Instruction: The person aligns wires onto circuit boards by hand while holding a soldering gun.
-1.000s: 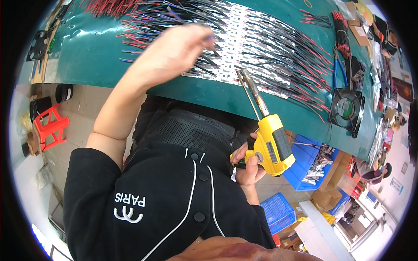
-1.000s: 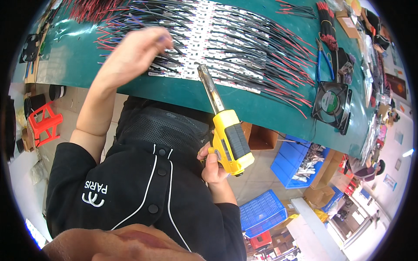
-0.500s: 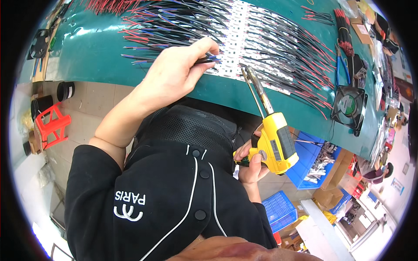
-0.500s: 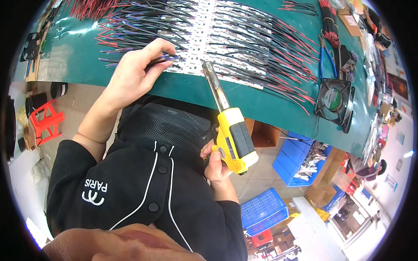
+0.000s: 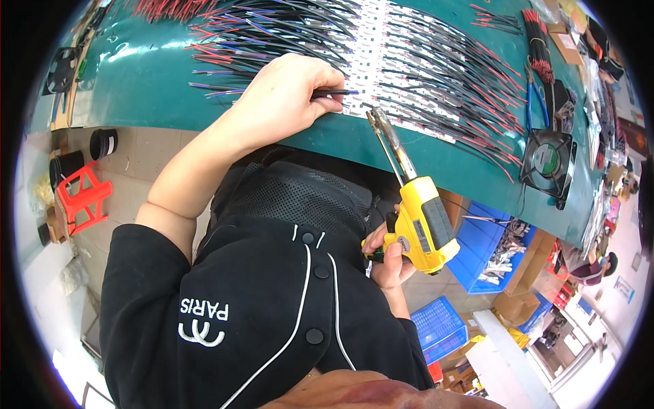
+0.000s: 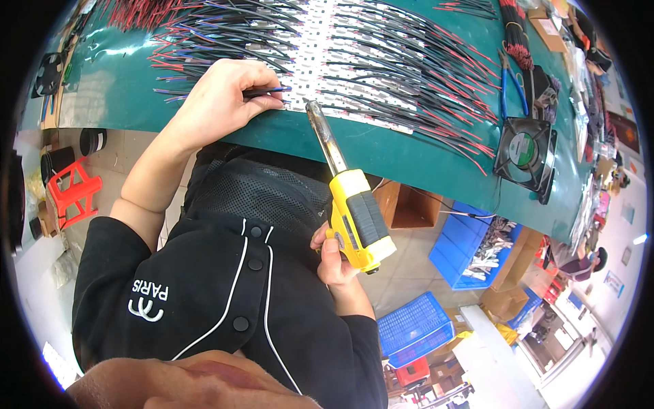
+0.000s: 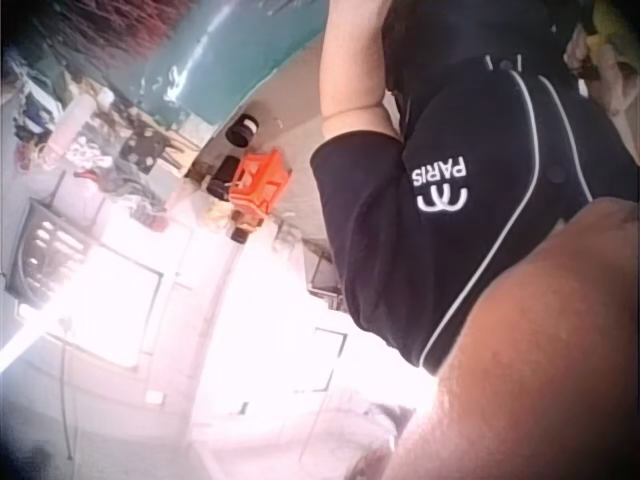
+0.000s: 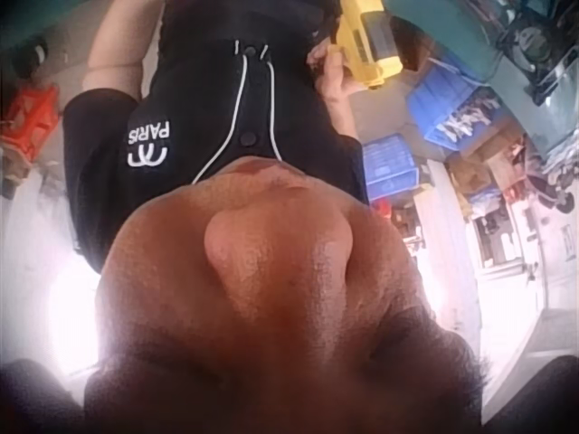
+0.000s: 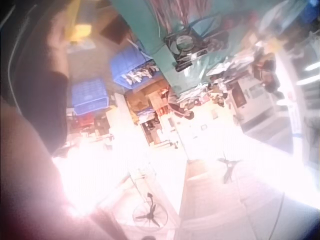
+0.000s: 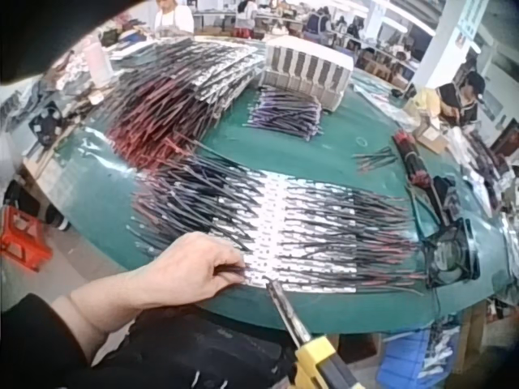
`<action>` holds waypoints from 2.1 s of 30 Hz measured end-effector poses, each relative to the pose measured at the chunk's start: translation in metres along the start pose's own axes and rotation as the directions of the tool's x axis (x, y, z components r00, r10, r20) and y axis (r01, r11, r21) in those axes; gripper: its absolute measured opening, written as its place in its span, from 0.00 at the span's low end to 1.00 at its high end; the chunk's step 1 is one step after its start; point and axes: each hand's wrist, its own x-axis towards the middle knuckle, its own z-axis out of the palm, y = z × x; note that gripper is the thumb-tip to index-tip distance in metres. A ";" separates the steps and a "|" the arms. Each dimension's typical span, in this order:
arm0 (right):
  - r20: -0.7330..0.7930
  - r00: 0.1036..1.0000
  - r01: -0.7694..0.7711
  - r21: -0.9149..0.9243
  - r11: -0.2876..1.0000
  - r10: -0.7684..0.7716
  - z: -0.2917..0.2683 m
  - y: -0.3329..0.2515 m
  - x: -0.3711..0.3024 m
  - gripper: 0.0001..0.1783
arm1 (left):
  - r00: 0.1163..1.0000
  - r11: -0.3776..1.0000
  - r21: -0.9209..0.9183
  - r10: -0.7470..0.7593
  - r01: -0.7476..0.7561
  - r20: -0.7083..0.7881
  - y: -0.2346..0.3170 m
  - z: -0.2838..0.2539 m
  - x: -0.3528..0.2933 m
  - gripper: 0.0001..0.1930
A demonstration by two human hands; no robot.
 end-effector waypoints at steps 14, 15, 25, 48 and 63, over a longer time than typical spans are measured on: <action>0.016 0.999 -0.035 -0.015 0.999 0.036 0.000 0.002 -0.003 0.24 | 0.987 0.973 0.231 -0.022 -0.015 0.157 0.004 -0.006 0.014 0.08; 0.024 0.998 -0.049 -0.025 0.998 0.050 -0.001 0.002 -0.003 0.22 | 0.987 0.973 0.230 -0.022 -0.014 0.157 0.004 -0.006 0.014 0.08; 0.019 0.997 -0.077 -0.057 0.995 0.078 0.003 -0.002 0.001 0.18 | 0.980 0.975 0.219 -0.086 0.045 0.180 0.007 -0.006 0.018 0.07; -0.061 0.997 -0.042 0.016 0.999 0.043 0.002 -0.007 0.002 0.34 | 0.981 0.975 0.213 -0.092 0.055 0.168 0.005 -0.002 0.017 0.07; 0.025 0.997 -0.068 -0.029 0.997 0.069 -0.003 0.000 -0.005 0.20 | 0.987 0.985 0.165 -0.076 0.052 0.143 0.007 -0.002 0.011 0.08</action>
